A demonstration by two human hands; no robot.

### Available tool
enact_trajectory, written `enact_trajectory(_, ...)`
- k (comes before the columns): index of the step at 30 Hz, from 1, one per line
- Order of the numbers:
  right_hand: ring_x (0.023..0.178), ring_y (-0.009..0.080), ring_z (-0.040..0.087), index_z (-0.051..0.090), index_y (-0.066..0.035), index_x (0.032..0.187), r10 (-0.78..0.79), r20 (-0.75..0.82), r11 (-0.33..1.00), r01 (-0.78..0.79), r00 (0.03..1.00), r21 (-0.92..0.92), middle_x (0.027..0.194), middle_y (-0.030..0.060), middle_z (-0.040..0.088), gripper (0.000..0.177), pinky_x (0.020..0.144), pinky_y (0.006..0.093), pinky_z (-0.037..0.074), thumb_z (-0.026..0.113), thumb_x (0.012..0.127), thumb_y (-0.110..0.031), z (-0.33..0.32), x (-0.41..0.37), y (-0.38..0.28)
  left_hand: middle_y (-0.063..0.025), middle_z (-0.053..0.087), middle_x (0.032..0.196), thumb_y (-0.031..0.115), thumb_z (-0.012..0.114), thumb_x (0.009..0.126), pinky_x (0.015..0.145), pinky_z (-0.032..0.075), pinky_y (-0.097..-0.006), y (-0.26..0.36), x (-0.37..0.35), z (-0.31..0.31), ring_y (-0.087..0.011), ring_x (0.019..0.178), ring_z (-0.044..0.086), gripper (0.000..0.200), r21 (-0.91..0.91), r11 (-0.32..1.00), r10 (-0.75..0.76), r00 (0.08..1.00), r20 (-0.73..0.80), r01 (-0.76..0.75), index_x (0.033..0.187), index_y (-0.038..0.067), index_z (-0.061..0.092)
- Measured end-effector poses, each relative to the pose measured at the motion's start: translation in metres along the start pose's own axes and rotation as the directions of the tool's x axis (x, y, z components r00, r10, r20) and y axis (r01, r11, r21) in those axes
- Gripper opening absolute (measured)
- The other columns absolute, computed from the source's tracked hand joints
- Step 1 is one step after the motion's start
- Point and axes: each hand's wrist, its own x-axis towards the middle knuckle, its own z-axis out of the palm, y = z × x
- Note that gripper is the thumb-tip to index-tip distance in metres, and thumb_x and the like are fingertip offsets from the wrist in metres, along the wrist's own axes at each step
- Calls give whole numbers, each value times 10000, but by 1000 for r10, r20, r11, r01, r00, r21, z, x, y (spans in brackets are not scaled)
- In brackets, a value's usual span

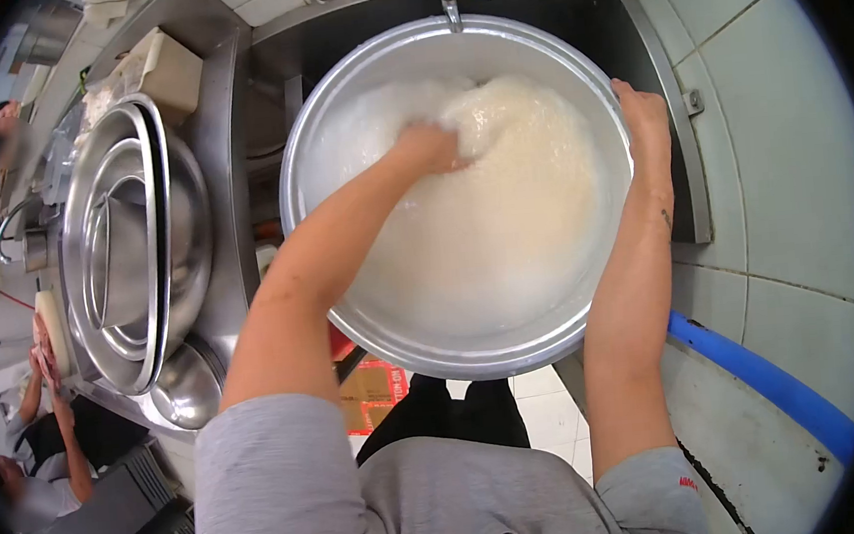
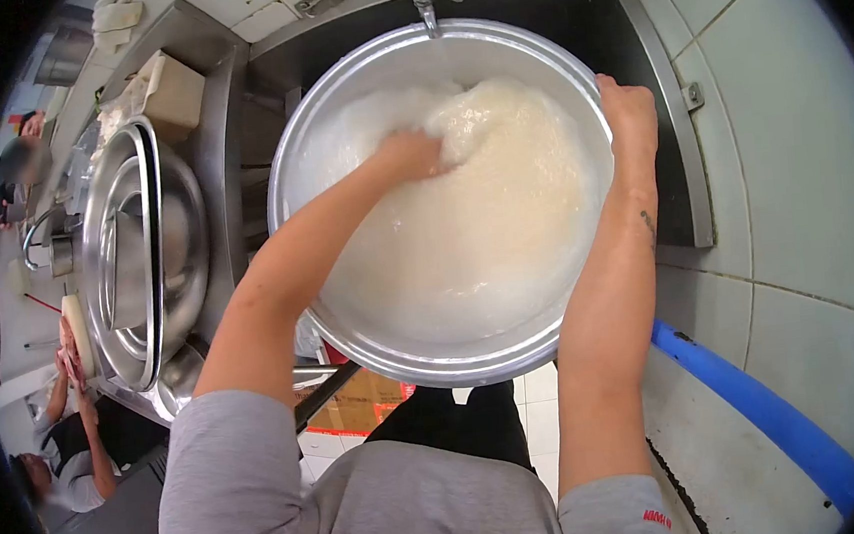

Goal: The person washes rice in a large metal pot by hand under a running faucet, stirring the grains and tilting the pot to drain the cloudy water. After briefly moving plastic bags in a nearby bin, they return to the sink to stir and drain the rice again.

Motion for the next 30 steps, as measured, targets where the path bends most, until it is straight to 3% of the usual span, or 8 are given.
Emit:
enact_trajectory(4, 847, 359, 599, 645, 31, 832, 0, -28, 992, -4, 1000, -130, 879, 215, 630, 477, 770, 391, 436, 545, 725, -423, 2, 5, 4, -230, 598, 960, 609, 413, 794, 821, 404, -451, 5, -53, -26, -338, 921, 568, 660, -329, 944, 183, 842, 508, -6, 946, -8, 593)
enact_trajectory(7, 643, 257, 568, 625, 105, 804, -39, -108, 993, 26, 993, -119, 719, 210, 620, 444, 639, 347, 436, 596, 751, -335, 1, -7, -5, -242, 586, 847, 581, 509, 759, 751, 426, -447, 29, -86, -9, -345, 823, 569, 607, -501, 866, 273, 840, 470, -2, 713, -18, 602)
enact_trajectory(9, 918, 366, 583, 649, -18, 872, 72, 5, 983, -70, 997, -169, 928, 207, 624, 464, 790, 403, 437, 537, 729, -445, 0, 1, -5, -236, 566, 769, 530, 597, 721, 732, 431, -432, 69, -110, 17, -348, 802, 556, 566, -510, 845, 265, 954, 143, -158, 614, -26, 587)
enact_trajectory(12, 925, 375, 578, 651, -29, 873, 46, -14, 985, -48, 999, -165, 933, 205, 625, 457, 794, 402, 438, 532, 733, -447, 2, 5, 3, -175, 584, 776, 433, 658, 611, 775, 415, -452, 106, -94, 10, -324, 844, 556, 434, -396, 768, 567, 822, 56, -503, 664, 4, 612)
enact_trajectory(14, 924, 377, 577, 651, -30, 872, 47, -24, 980, -51, 999, -193, 932, 205, 625, 456, 793, 404, 439, 530, 734, -447, 2, 1, 1, -144, 613, 804, 385, 651, 582, 849, 383, -492, 137, -58, 8, -290, 890, 569, 355, -221, 822, 569, 741, 357, -524, 696, 49, 644)
enact_trajectory(18, 922, 371, 580, 650, -28, 874, 76, -47, 975, -84, 996, -204, 931, 208, 624, 455, 794, 407, 439, 535, 730, -444, 2, 0, -3, -98, 646, 872, 350, 615, 650, 956, 320, -495, 130, 28, 34, -255, 901, 595, 302, 115, 646, 762, 647, -34, -755, 793, 91, 674)
enact_trajectory(22, 908, 366, 588, 651, -20, 877, 86, -26, 979, -89, 996, -181, 921, 210, 625, 465, 796, 395, 435, 545, 721, -445, -2, -5, -7, -141, 615, 1017, 286, 608, 688, 833, 458, -391, 84, 75, -33, -277, 971, 579, 339, -68, 992, 111, 987, 112, -104, 925, 51, 667)
enact_trajectory(30, 892, 357, 597, 652, 19, 873, 28, -93, 994, -38, 995, -105, 901, 225, 626, 491, 804, 380, 429, 543, 707, -430, 5, 0, 4, -126, 589, 1117, 597, 479, 732, 922, 384, -388, -64, 55, 0, -302, 1076, 521, 583, -59, 959, -233, 889, 393, 277, 1024, 122, 651)
